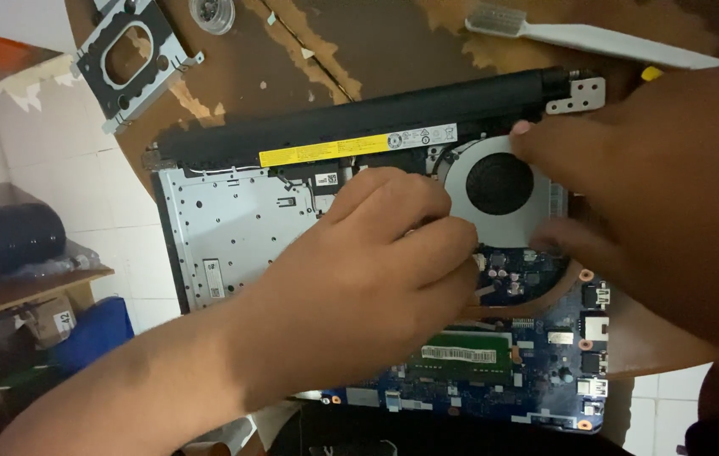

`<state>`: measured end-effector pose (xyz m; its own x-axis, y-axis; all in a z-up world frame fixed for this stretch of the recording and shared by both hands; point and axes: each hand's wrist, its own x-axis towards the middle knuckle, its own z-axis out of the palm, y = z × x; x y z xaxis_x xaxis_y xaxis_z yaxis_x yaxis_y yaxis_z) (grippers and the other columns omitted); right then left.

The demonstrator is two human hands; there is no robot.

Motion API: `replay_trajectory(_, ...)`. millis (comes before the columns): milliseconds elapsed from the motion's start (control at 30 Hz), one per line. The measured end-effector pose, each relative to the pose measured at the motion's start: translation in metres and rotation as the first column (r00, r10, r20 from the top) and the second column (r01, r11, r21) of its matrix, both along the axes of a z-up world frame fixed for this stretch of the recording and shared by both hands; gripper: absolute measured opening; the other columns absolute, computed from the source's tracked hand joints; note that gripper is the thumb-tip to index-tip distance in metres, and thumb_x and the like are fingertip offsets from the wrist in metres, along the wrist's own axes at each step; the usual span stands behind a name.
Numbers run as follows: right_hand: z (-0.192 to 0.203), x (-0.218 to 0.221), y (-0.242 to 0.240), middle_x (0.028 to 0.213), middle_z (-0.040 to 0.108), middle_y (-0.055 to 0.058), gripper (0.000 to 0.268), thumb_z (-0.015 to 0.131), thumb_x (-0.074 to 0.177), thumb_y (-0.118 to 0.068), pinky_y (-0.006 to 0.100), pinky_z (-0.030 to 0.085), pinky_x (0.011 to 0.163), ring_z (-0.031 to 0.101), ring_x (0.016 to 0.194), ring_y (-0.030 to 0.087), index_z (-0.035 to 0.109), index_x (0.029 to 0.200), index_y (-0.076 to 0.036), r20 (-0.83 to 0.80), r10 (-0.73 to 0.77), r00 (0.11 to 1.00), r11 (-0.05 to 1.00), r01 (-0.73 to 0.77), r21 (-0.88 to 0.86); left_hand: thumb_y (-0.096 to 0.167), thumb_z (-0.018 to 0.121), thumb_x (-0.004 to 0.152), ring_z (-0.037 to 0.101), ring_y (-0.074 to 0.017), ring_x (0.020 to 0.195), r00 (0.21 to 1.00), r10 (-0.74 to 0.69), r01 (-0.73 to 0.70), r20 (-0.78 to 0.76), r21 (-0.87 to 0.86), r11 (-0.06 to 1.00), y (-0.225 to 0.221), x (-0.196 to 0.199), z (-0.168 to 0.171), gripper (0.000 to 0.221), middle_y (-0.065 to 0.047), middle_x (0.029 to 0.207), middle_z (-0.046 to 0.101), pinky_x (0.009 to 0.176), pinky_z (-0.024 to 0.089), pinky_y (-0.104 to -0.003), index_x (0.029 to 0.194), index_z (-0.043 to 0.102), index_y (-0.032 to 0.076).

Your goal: Installing a cooling fan into a laptop and cleaning the internal components with a brush.

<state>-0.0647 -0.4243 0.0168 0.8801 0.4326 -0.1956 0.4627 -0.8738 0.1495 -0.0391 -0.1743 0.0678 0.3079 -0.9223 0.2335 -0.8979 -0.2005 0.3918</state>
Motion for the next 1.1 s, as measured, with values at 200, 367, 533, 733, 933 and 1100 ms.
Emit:
replay_trajectory(200,0.0021,-0.0003,-0.0007,0.106,0.076,-0.012,0.091,0.065,0.060,-0.078,0.034,0.058,0.072,0.079,0.090,0.018,0.057,0.141,-0.037,0.034,-0.001,0.999,0.997,0.004,-0.077,-0.008,0.079,0.097,0.054,-0.0350,0.102,0.999,0.044,-0.042,-0.028,0.061,0.997,-0.0036,-0.0038,0.0041,0.016,-0.013,0.101,0.057,0.092,0.050,-0.052,0.094,0.067,0.002)
replay_trajectory(367,0.0077,0.0014,0.0007,0.098,0.077,-0.010,0.086,0.065,0.062,-0.079,0.033,0.057,0.069,0.080,0.086,0.018,0.057,0.139,-0.040,0.005,-0.011,1.000,0.998,0.011,-0.063,0.007,0.079,0.096,0.052,-0.0371,0.097,0.989,0.072,-0.063,-0.130,0.074,0.995,-0.0065,-0.0016,0.0016,0.011,-0.015,0.097,0.059,0.086,0.043,-0.051,0.091,0.071,0.000)
replay_trajectory(533,0.0063,0.0025,0.0030,0.106,0.076,-0.010,0.087,0.065,0.062,-0.076,0.035,0.058,0.072,0.079,0.090,0.019,0.056,0.139,-0.036,-0.021,-0.022,1.000,0.998,0.021,-0.058,0.006,0.076,0.098,0.053,-0.0361,0.098,0.988,0.066,-0.053,-0.139,0.094,0.994,-0.0057,0.0012,0.0058,0.011,-0.013,0.095,0.057,0.085,0.043,-0.048,0.091,0.068,0.002)
replay_trajectory(733,0.0071,0.0028,0.0035,0.101,0.077,-0.010,0.086,0.064,0.063,-0.075,0.036,0.056,0.066,0.080,0.085,0.019,0.056,0.139,-0.036,-0.033,-0.028,0.999,0.998,0.026,-0.062,-0.012,0.068,0.097,0.047,-0.0361,0.087,0.993,0.091,-0.085,-0.074,0.072,0.994,-0.0098,-0.0046,0.0039,0.021,-0.015,0.088,0.049,0.078,0.041,-0.050,0.081,0.062,0.001)
replay_trajectory(933,0.0053,0.0034,0.0036,0.112,0.076,-0.008,0.088,0.067,0.060,-0.071,0.036,0.061,0.072,0.080,0.095,0.020,0.056,0.139,-0.034,-0.026,-0.021,0.999,0.999,0.020,-0.040,-0.007,0.073,0.099,0.050,-0.0356,0.091,0.993,0.063,-0.054,-0.103,0.086,0.995,-0.0089,-0.0002,0.0055,0.018,-0.014,0.092,0.051,0.079,0.042,-0.049,0.086,0.064,0.000)
replay_trajectory(1100,0.0020,0.0017,0.0007,0.112,0.075,-0.007,0.088,0.072,0.060,-0.068,0.038,0.061,0.072,0.079,0.093,0.020,0.057,0.137,-0.029,-0.028,0.008,1.000,0.999,-0.007,0.041,-0.009,0.068,0.100,0.050,-0.0358,0.093,0.988,0.046,-0.041,-0.148,0.040,0.998,-0.0072,0.0010,0.0035,0.016,-0.012,0.093,0.049,0.081,0.041,-0.049,0.087,0.063,-0.001)
